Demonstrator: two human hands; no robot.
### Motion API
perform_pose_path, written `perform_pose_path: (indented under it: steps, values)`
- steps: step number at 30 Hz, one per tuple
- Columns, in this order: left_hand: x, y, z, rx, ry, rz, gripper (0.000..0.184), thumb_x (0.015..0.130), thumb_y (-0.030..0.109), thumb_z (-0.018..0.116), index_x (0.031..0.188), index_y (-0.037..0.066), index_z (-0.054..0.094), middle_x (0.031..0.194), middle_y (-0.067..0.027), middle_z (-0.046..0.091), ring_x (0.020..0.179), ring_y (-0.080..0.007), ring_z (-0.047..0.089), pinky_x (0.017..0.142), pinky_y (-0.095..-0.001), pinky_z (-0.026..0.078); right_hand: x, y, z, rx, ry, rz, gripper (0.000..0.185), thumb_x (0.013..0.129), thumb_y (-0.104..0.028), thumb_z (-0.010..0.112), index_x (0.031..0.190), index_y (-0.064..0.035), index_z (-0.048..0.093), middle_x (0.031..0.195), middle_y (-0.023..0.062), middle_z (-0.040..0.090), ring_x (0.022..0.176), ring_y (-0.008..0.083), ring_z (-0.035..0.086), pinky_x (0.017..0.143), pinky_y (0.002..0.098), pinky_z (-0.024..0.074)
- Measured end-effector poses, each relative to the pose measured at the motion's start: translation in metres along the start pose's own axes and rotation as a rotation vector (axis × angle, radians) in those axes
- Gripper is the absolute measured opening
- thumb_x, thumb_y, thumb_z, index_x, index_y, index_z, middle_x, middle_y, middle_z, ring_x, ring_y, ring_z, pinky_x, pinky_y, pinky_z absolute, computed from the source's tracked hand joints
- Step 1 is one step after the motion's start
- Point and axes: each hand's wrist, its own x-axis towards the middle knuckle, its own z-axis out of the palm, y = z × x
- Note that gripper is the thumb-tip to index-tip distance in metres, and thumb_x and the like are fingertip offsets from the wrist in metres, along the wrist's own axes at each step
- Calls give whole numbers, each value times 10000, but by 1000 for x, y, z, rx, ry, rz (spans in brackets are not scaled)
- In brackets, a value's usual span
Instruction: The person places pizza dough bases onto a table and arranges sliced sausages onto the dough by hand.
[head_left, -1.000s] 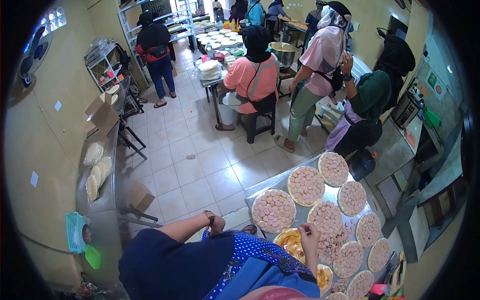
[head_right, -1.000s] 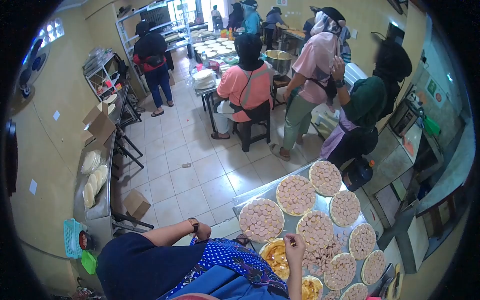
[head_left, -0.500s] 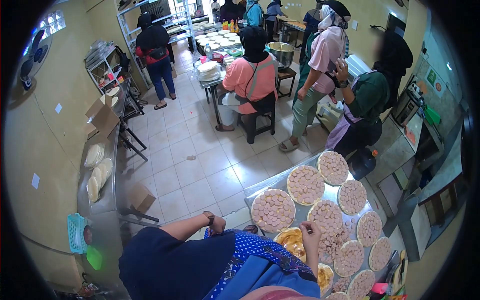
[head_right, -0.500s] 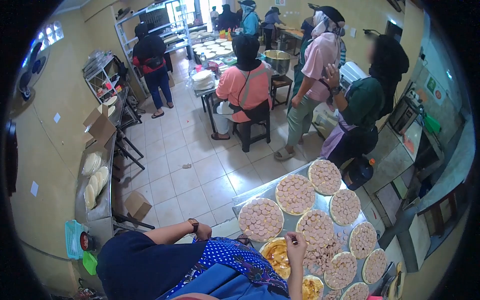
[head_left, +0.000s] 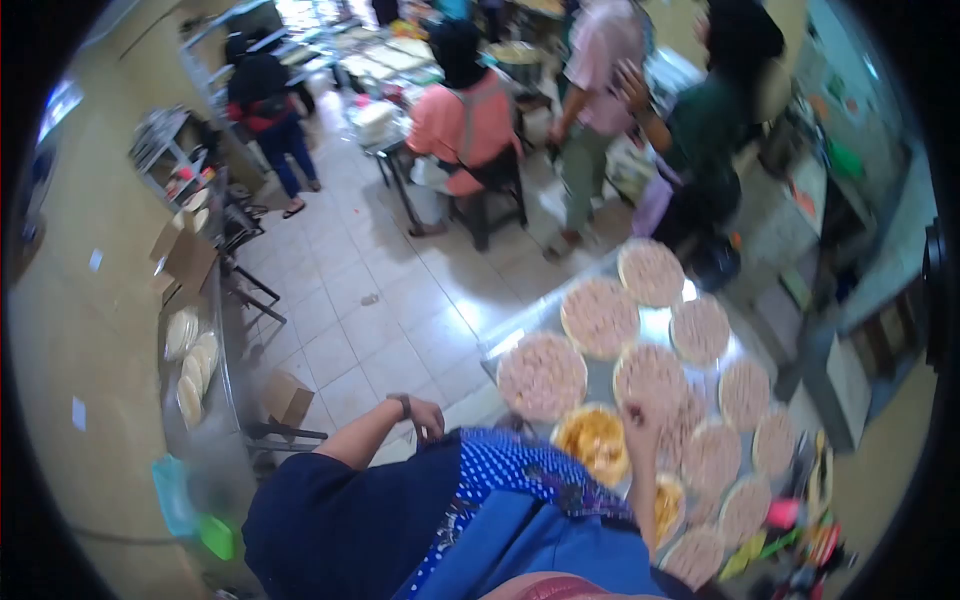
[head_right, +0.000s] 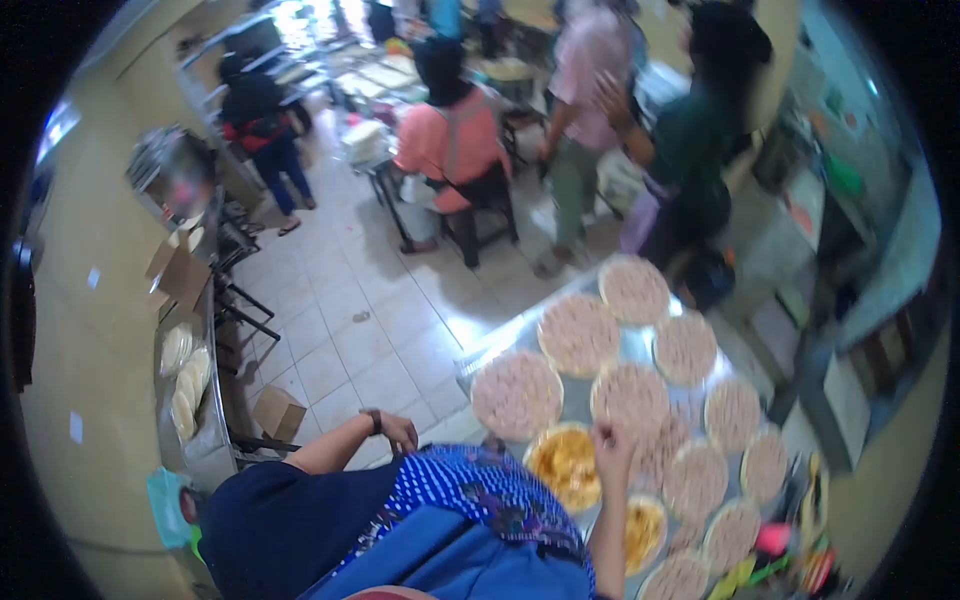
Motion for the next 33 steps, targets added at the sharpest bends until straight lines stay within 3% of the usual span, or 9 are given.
perform_pose_path:
  steps: [3, 7, 9, 11, 16, 21, 23, 27, 33]
  values:
    - [-1, -11, -2, -85, 28, 48, 212, 775, 139, 592, 903, -26, 630, 818, -106, 633, 754, -192, 613, 687, -314, 531, 1, 9, -36, -4, 134, 47, 95, 735, -20, 636, 812, 1, 585, 716, 29, 560, 674, 94, 517, 626, 228, 435]
    - [21, -33, 16, -452, 468, 8, 207, 769, 118, 591, 919, -17, 634, 832, -116, 635, 789, -194, 614, 730, -331, 513, -18, 81, -115, -146, 363, 166, 131, 738, -29, 605, 868, -17, 617, 689, 15, 584, 619, 93, 532, 587, 246, 438]
    - [43, -73, 19, -414, 632, -57, 212, 775, 119, 585, 938, -10, 628, 830, -107, 637, 766, -190, 612, 724, -333, 506, -35, 98, -154, -149, 425, 252, 99, 748, 1, 623, 847, 8, 625, 708, 16, 593, 639, 74, 544, 594, 201, 449]
    - [82, -157, 5, -6, 581, -139, 215, 786, 134, 581, 951, 2, 620, 823, -90, 639, 735, -178, 604, 706, -325, 498, -49, 108, -174, -83, 476, 354, 110, 742, 4, 625, 851, 8, 622, 713, 20, 593, 635, 81, 546, 587, 205, 455]
    - [91, -147, 22, 2, 530, -84, 227, 787, 147, 584, 964, 8, 614, 826, -84, 640, 723, -170, 601, 680, -321, 493, -77, 117, -177, -143, 345, 596, 150, 713, 4, 639, 860, 11, 610, 729, 39, 597, 642, 97, 559, 580, 212, 469]
    - [86, -115, 36, -15, 510, -30, 239, 789, 161, 587, 977, 14, 608, 830, -78, 640, 711, -161, 597, 654, -316, 488, -115, 138, -175, -250, 310, 624, 122, 700, -12, 660, 812, 7, 615, 693, 26, 591, 631, 92, 552, 577, 218, 462]
    - [81, -92, 38, -180, 442, -20, 262, 788, 187, 593, 994, 24, 603, 839, -64, 639, 716, -149, 594, 615, -305, 470, -126, 132, -175, -238, 308, 775, 183, 652, -113, 714, 789, -15, 642, 673, 33, 608, 614, 110, 553, 587, 250, 456]
    - [80, -69, 36, -43, 471, -87, 252, 780, 196, 598, 991, 58, 606, 835, -49, 633, 750, -142, 588, 599, -286, 457, -136, 144, -172, -213, 307, 737, 183, 639, -129, 720, 780, -37, 649, 682, 46, 617, 622, 131, 575, 600, 268, 467]
    - [84, -66, 33, -9, 435, -125, 233, 789, 192, 588, 983, 65, 606, 841, -43, 632, 755, -141, 587, 597, -284, 457, -126, 115, -167, -643, 237, 721, 168, 643, -197, 702, 783, -114, 661, 777, 52, 627, 737, 203, 608, 652, 333, 474]
